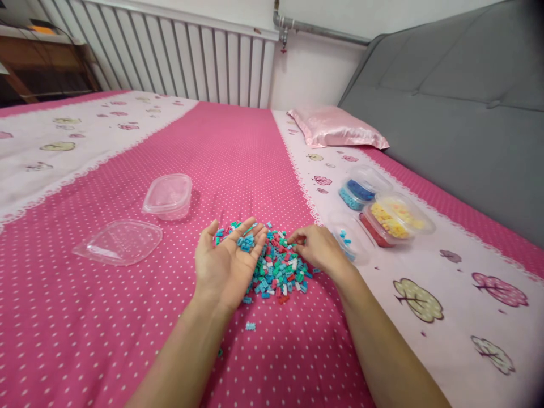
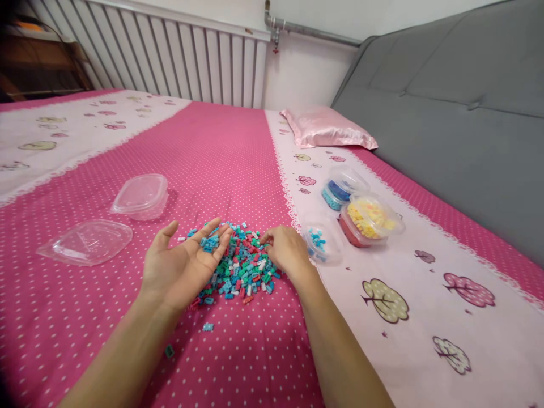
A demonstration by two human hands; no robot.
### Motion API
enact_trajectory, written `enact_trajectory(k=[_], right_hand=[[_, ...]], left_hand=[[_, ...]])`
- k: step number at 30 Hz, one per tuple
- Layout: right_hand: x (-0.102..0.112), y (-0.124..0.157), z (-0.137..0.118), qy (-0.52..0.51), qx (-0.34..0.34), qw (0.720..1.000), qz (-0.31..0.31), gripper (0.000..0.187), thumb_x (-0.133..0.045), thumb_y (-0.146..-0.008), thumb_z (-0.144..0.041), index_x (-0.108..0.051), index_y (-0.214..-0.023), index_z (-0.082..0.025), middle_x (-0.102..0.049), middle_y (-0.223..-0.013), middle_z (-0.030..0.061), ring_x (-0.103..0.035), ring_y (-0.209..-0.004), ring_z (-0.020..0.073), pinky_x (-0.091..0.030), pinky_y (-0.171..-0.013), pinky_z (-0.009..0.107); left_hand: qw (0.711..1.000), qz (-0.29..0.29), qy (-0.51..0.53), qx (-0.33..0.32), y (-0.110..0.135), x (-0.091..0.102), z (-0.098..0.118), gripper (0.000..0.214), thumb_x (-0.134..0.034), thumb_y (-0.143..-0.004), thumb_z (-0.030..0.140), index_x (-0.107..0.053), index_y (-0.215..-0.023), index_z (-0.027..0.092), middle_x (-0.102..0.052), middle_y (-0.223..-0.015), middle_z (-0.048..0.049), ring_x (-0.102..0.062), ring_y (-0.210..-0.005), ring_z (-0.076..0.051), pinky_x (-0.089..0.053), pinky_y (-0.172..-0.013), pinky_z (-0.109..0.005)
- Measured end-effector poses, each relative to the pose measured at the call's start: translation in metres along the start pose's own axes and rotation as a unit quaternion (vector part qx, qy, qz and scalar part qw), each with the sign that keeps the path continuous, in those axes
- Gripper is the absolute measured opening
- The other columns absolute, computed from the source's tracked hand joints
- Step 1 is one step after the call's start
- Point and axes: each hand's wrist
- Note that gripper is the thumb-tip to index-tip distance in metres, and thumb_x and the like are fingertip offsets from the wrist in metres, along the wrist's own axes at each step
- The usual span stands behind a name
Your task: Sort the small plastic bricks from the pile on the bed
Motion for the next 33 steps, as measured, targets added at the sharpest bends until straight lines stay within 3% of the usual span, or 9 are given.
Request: enact_trajectory(k=[4, 9, 16, 21, 26, 33], right_hand=[[0.0, 0.0, -0.002, 0.017, -0.001, 1.0, -0.017, 0.021, -0.071, -0.072, -0.013, -0.074, -0.088, -0.026, -0.07, -0.084, -0.0002, -0.064, -0.081, 0.0169, -0.043, -0.07, 0.023], [0.001, 0.001, -0.001, 0.013, 0.001, 1.0, -0.018, 0.015, -0.071, -0.072, -0.016, -0.073, -0.084, -0.024, -0.069, -0.079, -0.0004, -0.063, -0.075, 0.016, -0.041, -0.064, 0.023], [0.004, 0.001, 0.0, -0.07, 0.02, 0.994, 0.08, 0.01, -0.068, -0.072, -0.016, -0.071, -0.08, -0.021, -0.066, -0.068, -0.0019, -0.059, -0.066, 0.014, -0.038, -0.058, 0.023], [0.007, 0.002, -0.008, -0.208, 0.089, 0.965, 0.131, 0.011, -0.067, -0.073, -0.019, -0.071, -0.083, -0.019, -0.064, -0.067, -0.0019, -0.054, -0.057, 0.0114, -0.041, -0.057, 0.023], [0.012, 0.009, -0.019, -0.3, 0.162, 0.932, 0.127, 0.013, -0.066, -0.074, -0.023, -0.07, -0.085, -0.017, -0.061, -0.066, -0.0015, -0.051, -0.056, 0.0102, -0.04, -0.054, 0.022], [0.016, 0.016, -0.028, -0.305, 0.184, 0.931, 0.086, 0.016, -0.064, -0.076, -0.021, -0.071, -0.09, -0.018, -0.063, -0.069, -0.0007, -0.052, -0.057, 0.0102, -0.041, -0.054, 0.021]], left_hand=[[1.0, 0.005, 0.001, -0.001, 0.0, -0.001, 0.0, 0.052, -0.041, -0.082, 0.04, -0.052, -0.114, 0.0, -0.057, -0.104, -0.0234, -0.062, -0.099, -0.03, -0.059, -0.075, -0.033], [1.0, 0.011, 0.007, 0.002, -0.001, -0.001, 0.0, 0.05, -0.041, -0.082, 0.04, -0.054, -0.112, 0.003, -0.057, -0.102, -0.0219, -0.062, -0.099, -0.029, -0.059, -0.075, -0.033], [1.0, 0.012, 0.012, 0.004, -0.001, -0.001, 0.0, 0.048, -0.041, -0.082, 0.039, -0.055, -0.111, 0.003, -0.058, -0.1, -0.0204, -0.063, -0.095, -0.028, -0.059, -0.074, -0.033], [1.0, -0.003, 0.0, 0.008, 0.0, 0.0, -0.002, 0.051, -0.04, -0.084, 0.041, -0.053, -0.112, 0.0, -0.059, -0.099, -0.0216, -0.064, -0.093, -0.027, -0.058, -0.077, -0.033], [0.998, -0.036, -0.008, 0.053, 0.001, 0.0, -0.007, 0.051, -0.038, -0.085, 0.041, -0.053, -0.112, 0.001, -0.061, -0.1, -0.0219, -0.064, -0.094, -0.027, -0.056, -0.08, -0.034], [0.99, -0.091, 0.005, 0.107, 0.005, 0.0, -0.012, 0.054, -0.036, -0.088, 0.041, -0.051, -0.116, -0.002, -0.061, -0.096, -0.0191, -0.065, -0.086, -0.023, -0.055, -0.082, -0.032]])
Point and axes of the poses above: each hand's wrist, its own y-axis away from the middle knuckle, its own x-axis out of the back of the hand, z = x × y
